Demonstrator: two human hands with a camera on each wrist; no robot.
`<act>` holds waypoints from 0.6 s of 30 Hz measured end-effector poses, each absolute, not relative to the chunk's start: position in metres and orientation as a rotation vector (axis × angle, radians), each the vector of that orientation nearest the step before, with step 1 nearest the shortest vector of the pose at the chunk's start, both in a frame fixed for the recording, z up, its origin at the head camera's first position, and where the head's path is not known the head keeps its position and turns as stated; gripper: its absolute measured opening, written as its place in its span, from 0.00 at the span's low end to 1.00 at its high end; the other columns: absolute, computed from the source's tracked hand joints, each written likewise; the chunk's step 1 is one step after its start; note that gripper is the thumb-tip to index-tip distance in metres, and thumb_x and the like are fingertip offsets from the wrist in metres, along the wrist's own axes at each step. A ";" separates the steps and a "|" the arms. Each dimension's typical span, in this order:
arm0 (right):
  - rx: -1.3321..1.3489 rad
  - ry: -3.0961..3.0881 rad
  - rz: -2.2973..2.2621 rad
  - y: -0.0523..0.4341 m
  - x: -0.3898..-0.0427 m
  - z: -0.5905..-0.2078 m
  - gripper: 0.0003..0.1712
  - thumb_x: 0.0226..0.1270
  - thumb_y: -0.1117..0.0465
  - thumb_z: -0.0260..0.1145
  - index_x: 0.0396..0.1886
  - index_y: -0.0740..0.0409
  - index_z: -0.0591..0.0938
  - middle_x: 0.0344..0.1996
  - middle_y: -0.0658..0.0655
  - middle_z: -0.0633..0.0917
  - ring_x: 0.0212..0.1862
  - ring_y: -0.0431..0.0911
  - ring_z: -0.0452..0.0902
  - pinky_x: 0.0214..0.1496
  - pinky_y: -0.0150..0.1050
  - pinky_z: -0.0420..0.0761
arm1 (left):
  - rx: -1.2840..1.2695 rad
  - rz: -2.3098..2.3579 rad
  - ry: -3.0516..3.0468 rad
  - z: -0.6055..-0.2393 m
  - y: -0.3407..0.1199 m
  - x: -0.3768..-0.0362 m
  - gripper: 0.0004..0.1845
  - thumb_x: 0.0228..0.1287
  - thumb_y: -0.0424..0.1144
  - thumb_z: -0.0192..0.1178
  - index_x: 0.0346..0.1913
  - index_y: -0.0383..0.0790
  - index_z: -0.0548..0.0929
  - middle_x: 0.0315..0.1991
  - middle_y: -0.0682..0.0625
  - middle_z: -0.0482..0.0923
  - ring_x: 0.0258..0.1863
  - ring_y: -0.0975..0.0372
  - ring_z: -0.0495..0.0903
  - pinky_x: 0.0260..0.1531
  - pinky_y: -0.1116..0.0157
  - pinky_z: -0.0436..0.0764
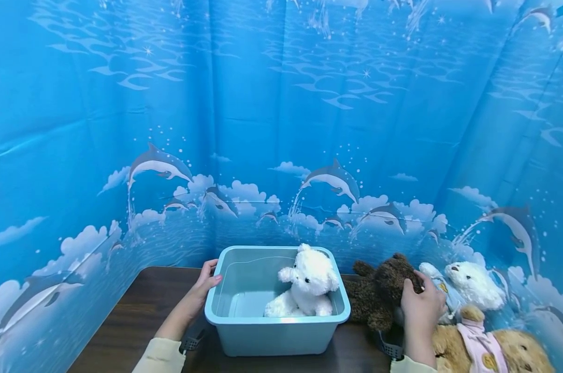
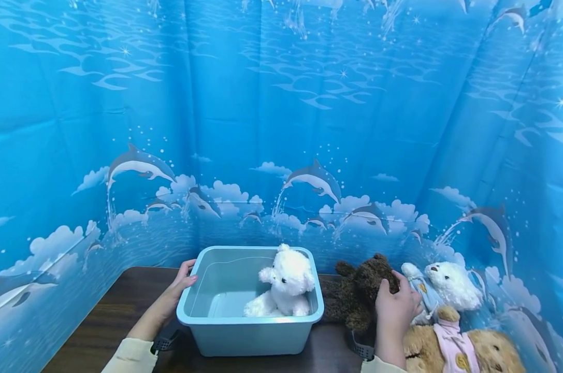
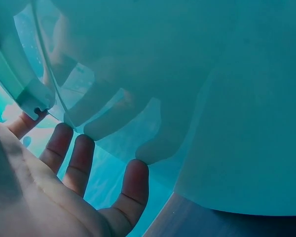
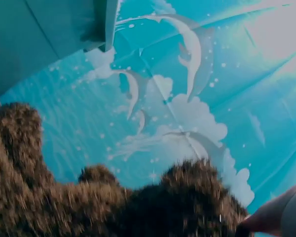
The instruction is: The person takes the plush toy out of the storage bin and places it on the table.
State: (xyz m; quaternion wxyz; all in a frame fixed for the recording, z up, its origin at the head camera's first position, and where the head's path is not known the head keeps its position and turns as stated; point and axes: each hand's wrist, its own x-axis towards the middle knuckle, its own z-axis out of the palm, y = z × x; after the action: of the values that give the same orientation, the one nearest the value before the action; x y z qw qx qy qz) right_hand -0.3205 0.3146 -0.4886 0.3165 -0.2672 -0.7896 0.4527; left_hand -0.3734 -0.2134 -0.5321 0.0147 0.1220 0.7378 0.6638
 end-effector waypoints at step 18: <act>-0.678 -2.134 1.184 0.314 -0.314 -0.478 0.25 0.83 0.51 0.61 0.72 0.55 0.80 0.71 0.76 0.68 0.76 0.77 0.55 0.72 0.81 0.45 | 0.385 2.024 2.313 -0.529 -0.213 -0.371 0.34 0.80 0.53 0.47 0.80 0.48 0.51 0.78 0.38 0.54 0.76 0.40 0.58 0.66 0.45 0.77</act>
State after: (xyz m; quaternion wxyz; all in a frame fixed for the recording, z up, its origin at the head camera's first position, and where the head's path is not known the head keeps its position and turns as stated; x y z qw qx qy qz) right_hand -0.3139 0.3139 -0.4782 0.2995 -0.2554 -0.8039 0.4459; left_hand -0.3714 -0.2134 -0.5288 0.0222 0.1244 0.7465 0.6532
